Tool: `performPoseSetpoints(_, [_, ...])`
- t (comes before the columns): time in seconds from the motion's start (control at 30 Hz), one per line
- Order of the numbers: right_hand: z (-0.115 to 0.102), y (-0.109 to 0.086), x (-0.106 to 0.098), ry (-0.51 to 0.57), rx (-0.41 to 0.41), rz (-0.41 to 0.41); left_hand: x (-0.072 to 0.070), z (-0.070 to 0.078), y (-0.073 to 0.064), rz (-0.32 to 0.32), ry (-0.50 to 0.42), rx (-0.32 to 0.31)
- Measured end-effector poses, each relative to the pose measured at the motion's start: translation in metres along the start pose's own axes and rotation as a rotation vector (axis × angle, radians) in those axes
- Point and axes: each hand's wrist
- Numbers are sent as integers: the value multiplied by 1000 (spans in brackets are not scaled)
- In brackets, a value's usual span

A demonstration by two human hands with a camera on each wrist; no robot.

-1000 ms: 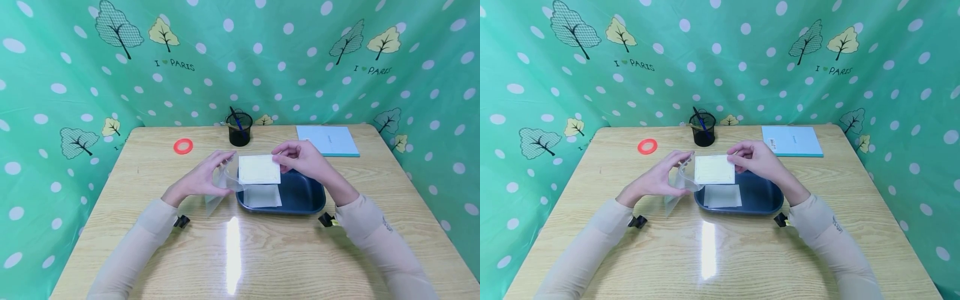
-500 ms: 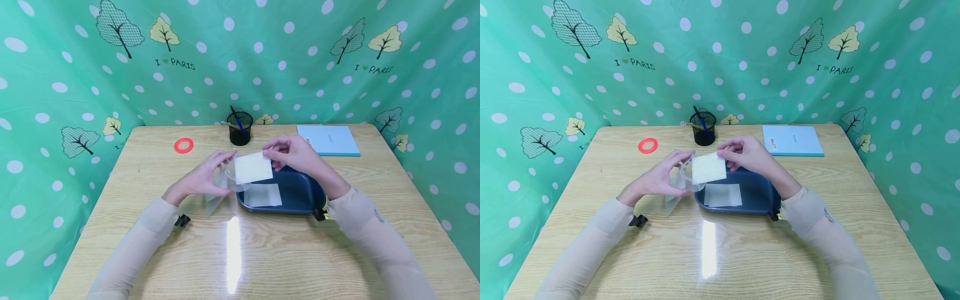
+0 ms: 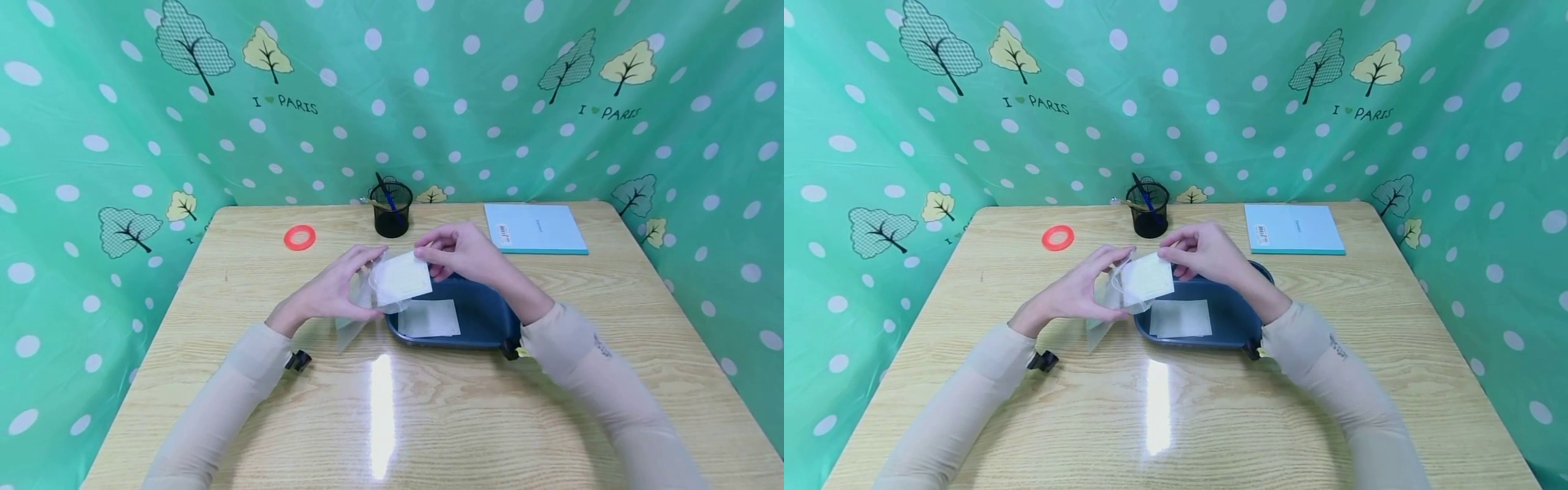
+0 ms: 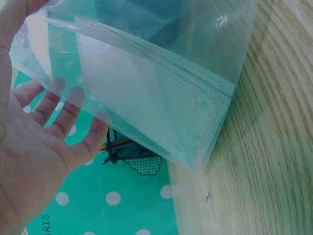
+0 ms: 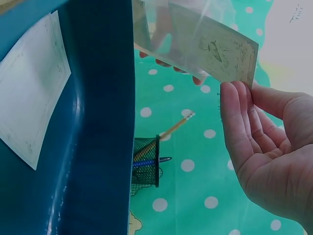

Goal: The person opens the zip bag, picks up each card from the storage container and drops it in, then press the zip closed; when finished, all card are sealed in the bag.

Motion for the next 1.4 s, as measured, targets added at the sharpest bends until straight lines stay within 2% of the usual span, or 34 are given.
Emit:
performPoseSetpoints(0.37, [1, 2, 8, 17, -6, 24, 1, 1, 1, -1, 2, -5])
performPoseSetpoints(0.6, [-1, 1, 11, 13, 5, -26, 0, 2, 1, -1, 2, -21])
performPoseSetpoints(1.13, [9, 2, -4, -5, -11, -93, 1, 0, 1, 12, 24, 31])
performPoseSetpoints(1.4, [17, 3, -15, -30, -9, -124, 1, 0, 2, 5, 30, 35])
Point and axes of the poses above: each hand's wrist, its own y-axis towards the middle knuckle, its own x-axis out of the palm, z = x × y, and after that the axes turned 13 degrees about x, right-handed
